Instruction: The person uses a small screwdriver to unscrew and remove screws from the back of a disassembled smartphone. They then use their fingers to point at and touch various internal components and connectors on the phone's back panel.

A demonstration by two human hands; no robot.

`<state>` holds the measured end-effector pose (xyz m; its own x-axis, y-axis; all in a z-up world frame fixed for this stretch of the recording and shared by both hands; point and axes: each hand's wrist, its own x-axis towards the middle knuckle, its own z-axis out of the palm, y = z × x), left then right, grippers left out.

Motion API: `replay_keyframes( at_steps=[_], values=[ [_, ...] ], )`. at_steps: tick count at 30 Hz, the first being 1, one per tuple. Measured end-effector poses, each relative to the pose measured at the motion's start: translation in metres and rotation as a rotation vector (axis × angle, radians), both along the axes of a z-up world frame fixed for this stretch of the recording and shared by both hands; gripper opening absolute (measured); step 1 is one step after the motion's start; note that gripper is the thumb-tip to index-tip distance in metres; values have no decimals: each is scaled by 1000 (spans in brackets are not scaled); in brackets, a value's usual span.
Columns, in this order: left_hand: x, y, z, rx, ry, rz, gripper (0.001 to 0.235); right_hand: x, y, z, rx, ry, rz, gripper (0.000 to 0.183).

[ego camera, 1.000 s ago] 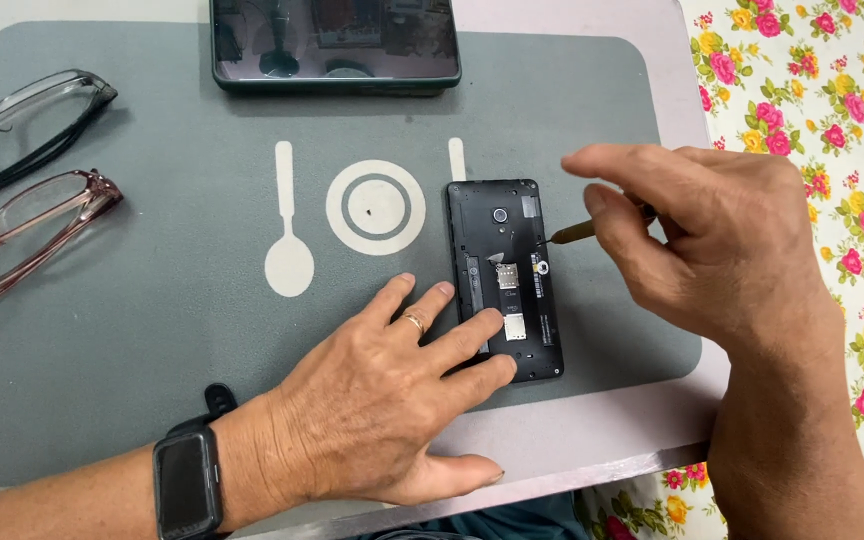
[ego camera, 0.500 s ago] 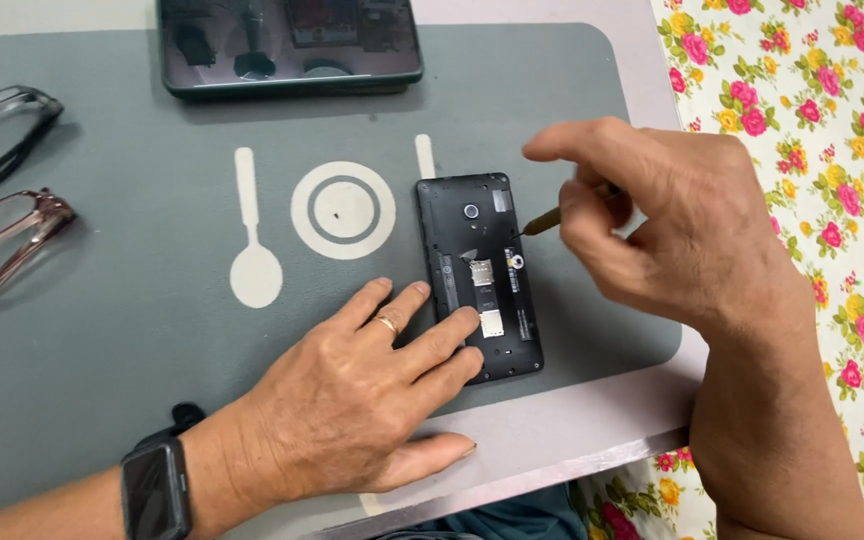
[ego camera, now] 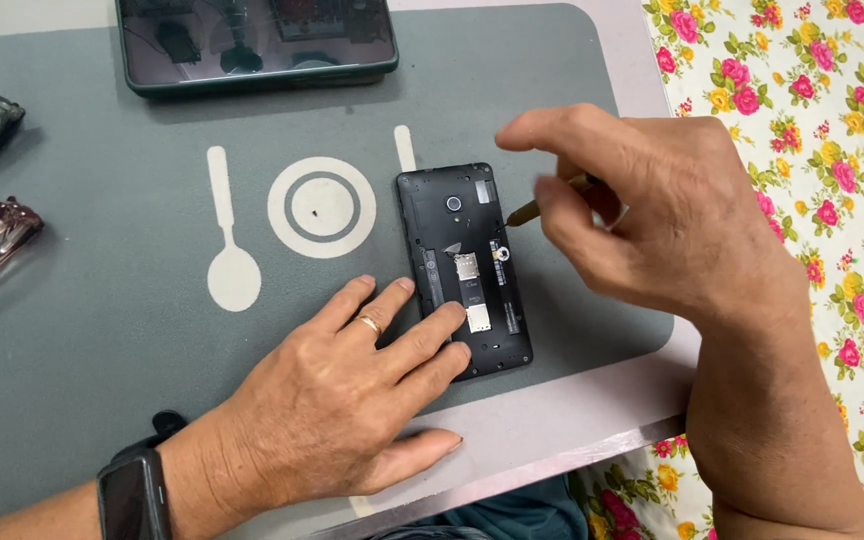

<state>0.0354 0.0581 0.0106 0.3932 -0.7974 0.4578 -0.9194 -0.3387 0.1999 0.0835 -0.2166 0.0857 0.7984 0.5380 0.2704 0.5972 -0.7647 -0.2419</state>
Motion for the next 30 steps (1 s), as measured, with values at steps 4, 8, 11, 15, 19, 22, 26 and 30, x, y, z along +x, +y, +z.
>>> replay_keyframes(
  at_steps=[4, 8, 11, 15, 19, 22, 26, 30],
  values=[
    [0, 1, 4, -3, 2, -14, 58, 4, -5, -10, -33, -148, -8, 15],
    [0, -1, 1, 12, -46, 5, 57, 3, 2, -1, 39, -99, 55, 38],
    [0, -1, 0, 14, -61, 13, 56, 1, 3, 5, 81, -6, 82, 56],
    [0, -2, 0, 27, -51, 6, 59, 5, -4, -10, 10, -110, 6, 27],
    [1, -2, 0, 26, -66, 6, 58, 4, 0, -4, 50, -126, 49, 24],
    [1, -2, -1, 33, -56, 9, 58, 2, 4, 3, 82, -62, 78, 35],
    [1, -2, -1, 33, -58, 5, 57, 4, -2, -12, 59, -152, 38, 21],
    [1, -2, -1, 36, -46, 9, 58, 3, -1, -10, 44, -200, 51, 15]
  ],
)
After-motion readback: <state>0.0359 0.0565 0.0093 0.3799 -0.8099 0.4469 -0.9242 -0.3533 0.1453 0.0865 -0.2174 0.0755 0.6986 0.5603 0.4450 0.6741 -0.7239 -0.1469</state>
